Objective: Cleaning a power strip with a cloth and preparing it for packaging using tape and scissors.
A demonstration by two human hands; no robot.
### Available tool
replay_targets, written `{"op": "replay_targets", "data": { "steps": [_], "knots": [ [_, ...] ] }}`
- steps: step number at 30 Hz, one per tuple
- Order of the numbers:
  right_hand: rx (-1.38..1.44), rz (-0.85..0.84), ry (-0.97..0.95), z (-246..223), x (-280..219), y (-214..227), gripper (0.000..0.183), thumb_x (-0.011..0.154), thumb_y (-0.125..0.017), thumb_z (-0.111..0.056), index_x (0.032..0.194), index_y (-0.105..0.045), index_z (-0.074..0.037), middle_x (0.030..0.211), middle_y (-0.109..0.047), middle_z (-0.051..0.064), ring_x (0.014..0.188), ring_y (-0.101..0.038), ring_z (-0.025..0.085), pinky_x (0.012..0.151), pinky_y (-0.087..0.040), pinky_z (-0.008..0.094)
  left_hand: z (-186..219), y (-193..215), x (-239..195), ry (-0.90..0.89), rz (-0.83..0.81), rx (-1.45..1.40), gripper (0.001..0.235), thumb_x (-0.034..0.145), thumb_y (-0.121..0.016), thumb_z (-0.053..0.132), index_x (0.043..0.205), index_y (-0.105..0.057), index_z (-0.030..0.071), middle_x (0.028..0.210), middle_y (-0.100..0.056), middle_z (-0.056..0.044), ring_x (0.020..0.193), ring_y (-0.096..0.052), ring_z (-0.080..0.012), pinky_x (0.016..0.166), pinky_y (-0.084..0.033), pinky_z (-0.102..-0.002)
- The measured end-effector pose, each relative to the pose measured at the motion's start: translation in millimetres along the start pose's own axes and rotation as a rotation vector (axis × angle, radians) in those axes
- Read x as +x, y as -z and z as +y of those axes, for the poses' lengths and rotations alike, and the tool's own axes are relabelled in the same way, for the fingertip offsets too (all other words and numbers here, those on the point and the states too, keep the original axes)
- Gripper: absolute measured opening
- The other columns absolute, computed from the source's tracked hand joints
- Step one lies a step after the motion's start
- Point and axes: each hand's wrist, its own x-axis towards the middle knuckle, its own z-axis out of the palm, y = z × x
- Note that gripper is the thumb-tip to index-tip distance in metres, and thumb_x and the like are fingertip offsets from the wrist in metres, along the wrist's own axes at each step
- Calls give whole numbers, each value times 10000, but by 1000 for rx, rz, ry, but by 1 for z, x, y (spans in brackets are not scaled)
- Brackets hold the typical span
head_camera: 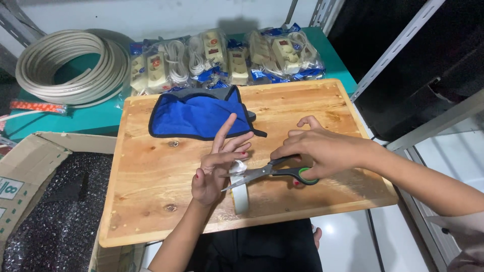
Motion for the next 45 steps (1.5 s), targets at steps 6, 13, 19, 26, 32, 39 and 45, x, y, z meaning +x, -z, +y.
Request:
{"op": "replay_targets", "data": {
  "steps": [6,13,19,26,32,39,45],
  "knots": [
    [27,-11,22,-4,3,2,450,781,-838,-297,1220,-752,-246,674,-665,-23,763,-632,188,1097,-174,532,1,0,-1,15,15,-12,873,907,-385,808,1164,-748,56,1686,-172,-197,1417,-443,-501,1151,-391,-566],
    [67,-39,17,-4,3,3,436,810,-818,-288,1241,-756,-269,834,-810,-1,823,-729,203,1126,-151,538,3,-2,1,33,21,-23,849,896,-390,812,1173,-755,98,1694,-158,-170,1408,-464,-472,1125,-437,-559],
    [77,-2,-1,-4,0,-3,349,829,-813,-264,1170,-780,-198,904,-840,39,835,-774,239,1136,-179,543,7,-7,-2,35,25,66,882,830,-522,877,1312,-693,159,1710,-121,-141,1418,-459,-470,1141,-432,-570],
    [139,21,-82,10,-19,-26,364,855,-789,-281,1198,-747,-165,943,-842,63,865,-782,259,1131,-248,504,25,-31,-13,119,54,665,1134,696,-909,268,1568,-206,443,1688,168,-201,1519,-269,-519,1181,-348,-671],
    [170,116,-119,8,-29,-48,375,868,-777,-303,1215,-724,-171,887,-808,61,843,-763,269,1049,-367,476,13,-30,-19,205,96,708,1271,740,-870,153,1584,41,420,1634,318,-251,1523,-142,-561,1159,-298,-716],
    [155,144,-258,-11,-31,-57,302,878,-734,-254,1173,-695,-203,940,-787,27,914,-716,247,943,-446,397,12,-33,-15,298,138,636,1483,656,-867,171,1511,343,96,1580,289,-364,1434,-268,-615,1112,-403,-668],
    [72,233,-374,4,-21,-61,299,901,-649,-187,1191,-689,-128,915,-771,67,931,-696,263,943,-485,384,-3,-28,-18,300,148,664,1526,612,-878,168,1515,348,63,1592,264,-318,1415,-316,-558,1106,-429,-632]
  ]
}}
